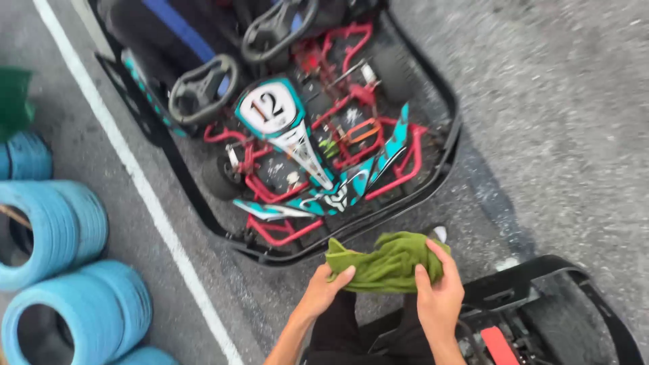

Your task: Clean several go-karts by wiping down the steering wheels, bumpers, and side panels with a cloth.

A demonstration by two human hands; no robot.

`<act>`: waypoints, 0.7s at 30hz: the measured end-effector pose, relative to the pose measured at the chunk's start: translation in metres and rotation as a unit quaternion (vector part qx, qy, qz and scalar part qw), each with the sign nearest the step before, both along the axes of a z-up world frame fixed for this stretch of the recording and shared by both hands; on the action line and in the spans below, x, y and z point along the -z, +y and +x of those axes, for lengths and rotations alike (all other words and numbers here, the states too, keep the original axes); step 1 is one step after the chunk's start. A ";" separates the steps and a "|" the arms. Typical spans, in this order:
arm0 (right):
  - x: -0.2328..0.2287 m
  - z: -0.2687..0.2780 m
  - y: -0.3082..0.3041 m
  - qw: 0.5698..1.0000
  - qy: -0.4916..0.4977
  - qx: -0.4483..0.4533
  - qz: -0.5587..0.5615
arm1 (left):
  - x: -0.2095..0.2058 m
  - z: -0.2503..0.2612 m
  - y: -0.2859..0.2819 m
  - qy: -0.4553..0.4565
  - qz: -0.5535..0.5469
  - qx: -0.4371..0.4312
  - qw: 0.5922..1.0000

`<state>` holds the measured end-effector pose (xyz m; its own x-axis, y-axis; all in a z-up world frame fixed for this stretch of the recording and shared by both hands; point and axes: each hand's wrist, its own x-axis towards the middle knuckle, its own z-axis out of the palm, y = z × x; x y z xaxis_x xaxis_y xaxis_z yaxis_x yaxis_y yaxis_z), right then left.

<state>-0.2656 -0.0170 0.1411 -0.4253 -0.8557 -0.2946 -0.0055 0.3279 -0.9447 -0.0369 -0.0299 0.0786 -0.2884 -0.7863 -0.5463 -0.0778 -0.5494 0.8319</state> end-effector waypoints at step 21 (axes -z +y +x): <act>-0.113 -0.353 0.060 0.962 0.063 0.256 -0.070 | -0.099 -0.374 -0.104 0.189 -0.014 0.053 0.980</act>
<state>-0.6187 0.0432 0.2542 -0.8270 -0.5516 -0.1091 0.0050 0.1870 -0.9824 -0.4114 -0.1343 0.1780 -0.5464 -0.7546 -0.3634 0.1836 -0.5313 0.8270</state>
